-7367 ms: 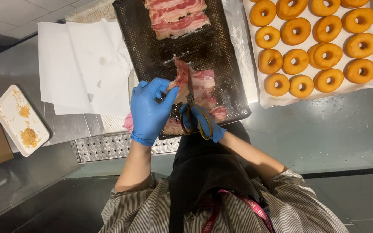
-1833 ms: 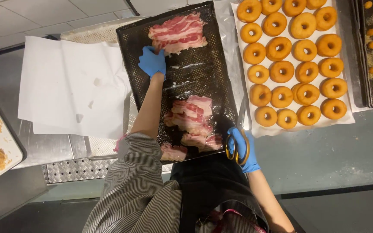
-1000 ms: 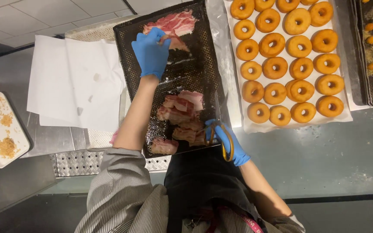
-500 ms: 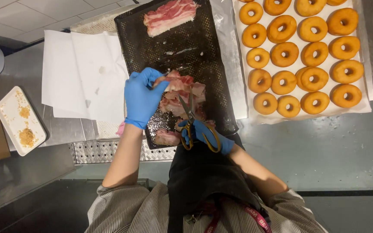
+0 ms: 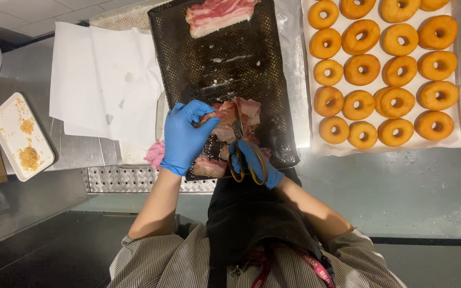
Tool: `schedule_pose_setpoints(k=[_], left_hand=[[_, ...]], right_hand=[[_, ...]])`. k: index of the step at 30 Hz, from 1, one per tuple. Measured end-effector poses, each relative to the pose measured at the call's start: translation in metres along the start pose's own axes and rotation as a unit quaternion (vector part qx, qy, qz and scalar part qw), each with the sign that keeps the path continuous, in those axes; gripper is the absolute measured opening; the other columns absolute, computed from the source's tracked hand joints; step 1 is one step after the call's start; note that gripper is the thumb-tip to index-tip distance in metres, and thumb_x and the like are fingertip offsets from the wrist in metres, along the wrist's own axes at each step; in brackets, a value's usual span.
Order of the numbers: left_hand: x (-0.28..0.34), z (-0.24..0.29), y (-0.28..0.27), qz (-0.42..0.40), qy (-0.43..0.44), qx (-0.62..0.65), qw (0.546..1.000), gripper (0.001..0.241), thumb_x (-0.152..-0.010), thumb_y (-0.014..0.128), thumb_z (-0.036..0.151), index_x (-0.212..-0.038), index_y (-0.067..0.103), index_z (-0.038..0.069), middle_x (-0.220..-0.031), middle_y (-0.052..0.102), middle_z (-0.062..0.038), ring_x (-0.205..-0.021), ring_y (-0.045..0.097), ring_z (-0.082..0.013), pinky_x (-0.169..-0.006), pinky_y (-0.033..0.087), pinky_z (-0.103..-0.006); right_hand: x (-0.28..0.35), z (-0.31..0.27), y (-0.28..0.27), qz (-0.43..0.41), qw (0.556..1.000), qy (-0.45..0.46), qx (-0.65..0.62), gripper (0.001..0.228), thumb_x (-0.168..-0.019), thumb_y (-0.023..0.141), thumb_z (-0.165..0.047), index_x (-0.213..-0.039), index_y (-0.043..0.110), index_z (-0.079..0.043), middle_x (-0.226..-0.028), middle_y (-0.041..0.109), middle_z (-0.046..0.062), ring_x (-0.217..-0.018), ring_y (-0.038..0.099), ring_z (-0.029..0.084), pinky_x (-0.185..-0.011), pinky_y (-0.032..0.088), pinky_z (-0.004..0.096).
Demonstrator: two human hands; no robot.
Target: Cutting strips of meat with scissors and wrapping them around plain donuts on a tray.
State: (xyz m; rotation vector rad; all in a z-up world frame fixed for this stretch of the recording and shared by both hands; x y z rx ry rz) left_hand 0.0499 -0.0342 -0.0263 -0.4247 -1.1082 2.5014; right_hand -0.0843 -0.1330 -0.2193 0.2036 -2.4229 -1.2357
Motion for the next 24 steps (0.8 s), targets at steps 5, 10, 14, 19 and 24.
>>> schedule_pose_setpoints(k=[5, 10, 14, 19, 24], left_hand=[[-0.006, -0.023, 0.008, -0.017, 0.001, 0.001, 1.0, 0.016, -0.083, 0.085, 0.014, -0.086, 0.072, 0.008, -0.079, 0.072, -0.004, -0.071, 0.06, -0.0205, -0.077, 0.048, -0.0358], [-0.01, -0.052, 0.023, -0.065, -0.086, 0.123, 0.987, 0.016, -0.081, 0.084, 0.011, -0.091, 0.072, 0.006, -0.085, 0.072, -0.001, -0.072, 0.061, -0.0115, -0.069, 0.054, -0.0276], [-0.005, -0.119, 0.063, -0.131, -0.168, 0.273, 0.938, 0.017, -0.084, 0.081, 0.008, -0.095, 0.069, 0.003, -0.087, 0.072, 0.0, -0.08, 0.066, -0.0064, -0.071, 0.055, -0.0247], [0.012, -0.145, 0.072, -0.153, -0.227, 0.338, 0.9, 0.018, -0.088, 0.082, 0.01, -0.096, 0.068, 0.001, -0.087, 0.07, -0.002, -0.078, 0.064, -0.0072, -0.07, 0.053, -0.0245], [0.026, -0.14, 0.033, -0.104, -0.232, 0.199, 0.946, 0.018, -0.083, 0.084, 0.013, -0.095, 0.073, 0.004, -0.088, 0.073, 0.001, -0.079, 0.062, -0.0045, -0.072, 0.054, -0.0225]], right_hand=[[0.0, -0.013, 0.004, 0.067, 0.994, 0.003, 0.089, 0.03, -0.107, 0.054, -0.03, -0.093, 0.058, -0.004, -0.062, 0.053, 0.003, -0.049, 0.05, 0.013, -0.046, 0.04, 0.028], [0.01, -0.023, -0.009, 0.132, 0.973, -0.025, 0.187, 0.027, -0.103, 0.057, -0.026, -0.091, 0.062, -0.003, -0.061, 0.055, 0.003, -0.048, 0.051, 0.013, -0.045, 0.041, 0.029], [0.02, -0.019, -0.038, 0.202, 0.923, -0.091, 0.313, 0.032, -0.107, 0.057, -0.027, -0.09, 0.062, -0.001, -0.069, 0.056, 0.005, -0.055, 0.055, 0.014, -0.05, 0.042, 0.028], [0.035, -0.023, -0.05, 0.202, 0.964, 0.026, 0.174, 0.033, -0.104, 0.055, -0.036, -0.103, 0.067, -0.005, -0.072, 0.059, 0.004, -0.06, 0.057, 0.013, -0.053, 0.045, 0.028], [0.044, -0.038, -0.037, 0.087, 0.947, 0.173, 0.258, 0.046, -0.103, 0.046, -0.045, -0.107, 0.068, -0.005, -0.069, 0.058, 0.002, -0.059, 0.056, 0.011, -0.053, 0.045, 0.027]])
Point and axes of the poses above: each hand's wrist, its own x-axis away from the middle knuckle, its own y-axis out of the palm, z = x × y, the point moved 3 cm from there along -x, towards the middle knuckle
